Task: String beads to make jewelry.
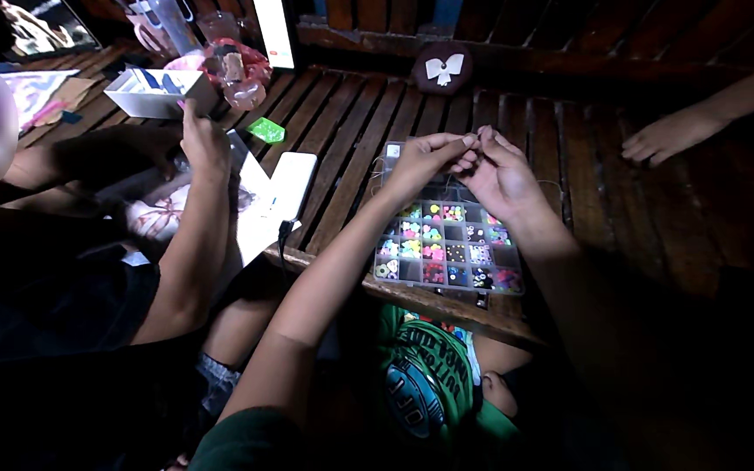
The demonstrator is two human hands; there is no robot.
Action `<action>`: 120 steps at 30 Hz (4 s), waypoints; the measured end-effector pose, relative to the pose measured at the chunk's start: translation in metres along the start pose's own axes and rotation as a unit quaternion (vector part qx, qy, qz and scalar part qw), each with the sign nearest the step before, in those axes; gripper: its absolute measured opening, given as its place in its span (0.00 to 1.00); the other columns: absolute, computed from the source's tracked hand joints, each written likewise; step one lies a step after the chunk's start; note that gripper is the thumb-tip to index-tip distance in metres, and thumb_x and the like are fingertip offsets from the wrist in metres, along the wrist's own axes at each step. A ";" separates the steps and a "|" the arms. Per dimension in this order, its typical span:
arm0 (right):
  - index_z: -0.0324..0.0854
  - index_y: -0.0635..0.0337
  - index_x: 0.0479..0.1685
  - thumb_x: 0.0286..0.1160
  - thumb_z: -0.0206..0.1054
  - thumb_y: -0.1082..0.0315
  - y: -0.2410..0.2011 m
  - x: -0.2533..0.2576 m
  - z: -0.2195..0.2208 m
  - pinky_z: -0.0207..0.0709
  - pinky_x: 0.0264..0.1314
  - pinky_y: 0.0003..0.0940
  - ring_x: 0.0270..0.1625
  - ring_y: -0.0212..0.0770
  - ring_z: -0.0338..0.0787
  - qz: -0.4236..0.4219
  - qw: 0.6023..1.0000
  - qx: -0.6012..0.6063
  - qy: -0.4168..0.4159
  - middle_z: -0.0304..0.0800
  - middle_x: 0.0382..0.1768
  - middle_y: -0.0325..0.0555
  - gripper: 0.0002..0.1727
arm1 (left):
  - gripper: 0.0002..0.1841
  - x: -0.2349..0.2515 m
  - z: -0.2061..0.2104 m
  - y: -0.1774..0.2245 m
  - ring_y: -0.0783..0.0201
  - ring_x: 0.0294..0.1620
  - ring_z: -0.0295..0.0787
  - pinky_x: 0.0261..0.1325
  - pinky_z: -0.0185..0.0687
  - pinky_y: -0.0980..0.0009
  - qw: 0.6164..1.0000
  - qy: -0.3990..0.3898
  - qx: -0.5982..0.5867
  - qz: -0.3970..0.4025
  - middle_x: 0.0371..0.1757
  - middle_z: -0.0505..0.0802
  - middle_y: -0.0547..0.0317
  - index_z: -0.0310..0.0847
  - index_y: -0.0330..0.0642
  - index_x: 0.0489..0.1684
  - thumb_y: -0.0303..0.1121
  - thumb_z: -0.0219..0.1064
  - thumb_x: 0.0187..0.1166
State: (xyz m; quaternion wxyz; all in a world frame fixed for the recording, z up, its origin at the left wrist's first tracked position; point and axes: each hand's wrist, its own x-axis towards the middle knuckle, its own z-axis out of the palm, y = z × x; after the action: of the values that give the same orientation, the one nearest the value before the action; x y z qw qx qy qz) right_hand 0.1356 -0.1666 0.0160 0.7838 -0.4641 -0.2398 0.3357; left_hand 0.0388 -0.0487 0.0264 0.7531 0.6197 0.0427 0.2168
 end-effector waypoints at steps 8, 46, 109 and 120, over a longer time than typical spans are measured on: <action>0.79 0.48 0.46 0.95 0.46 0.63 0.001 0.002 -0.006 0.86 0.49 0.26 0.37 0.26 0.88 -0.030 0.998 -0.044 -0.033 0.87 0.35 0.29 0.14 | 0.09 0.002 -0.001 0.000 0.72 0.34 0.88 0.44 0.87 0.75 1.000 0.002 0.011 -0.016 0.32 0.92 0.60 0.86 0.29 0.46 0.26 0.61 0.88; 0.84 0.54 0.48 0.84 0.63 0.72 -0.010 -0.004 -0.006 0.87 0.49 0.21 0.40 0.22 0.90 -0.160 0.962 -0.220 -0.003 0.90 0.41 0.27 0.05 | 0.10 -0.001 0.002 0.004 0.74 0.36 0.87 0.46 0.86 0.76 0.999 -0.022 -0.009 -0.027 0.38 0.90 0.59 0.80 0.27 0.58 0.23 0.58 0.88; 0.83 0.74 0.53 0.84 0.64 0.70 -0.036 -0.002 -0.021 0.77 0.60 0.22 0.58 0.32 0.83 -0.240 0.851 -0.464 0.054 0.82 0.59 0.58 0.12 | 0.14 0.008 -0.035 0.000 0.42 0.70 0.83 0.75 0.71 0.42 0.850 -0.026 0.520 0.078 0.65 0.89 0.39 0.89 0.34 0.59 0.32 0.65 0.85; 0.88 0.69 0.46 0.78 0.69 0.72 -0.022 -0.004 -0.012 0.78 0.55 0.14 0.53 0.23 0.84 -0.257 0.865 -0.430 -0.029 0.84 0.56 0.49 0.08 | 0.13 -0.003 -0.008 0.011 0.77 0.41 0.87 0.51 0.84 0.78 0.994 -0.067 0.082 0.006 0.47 0.92 0.55 0.81 0.25 0.62 0.22 0.60 0.86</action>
State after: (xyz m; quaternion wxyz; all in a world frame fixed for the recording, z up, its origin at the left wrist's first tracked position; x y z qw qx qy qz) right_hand 0.1478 -0.1837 0.0294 0.5575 -0.6671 -0.4942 -0.0008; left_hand 0.0309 -0.0412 0.0348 0.6998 0.6925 0.0060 0.1751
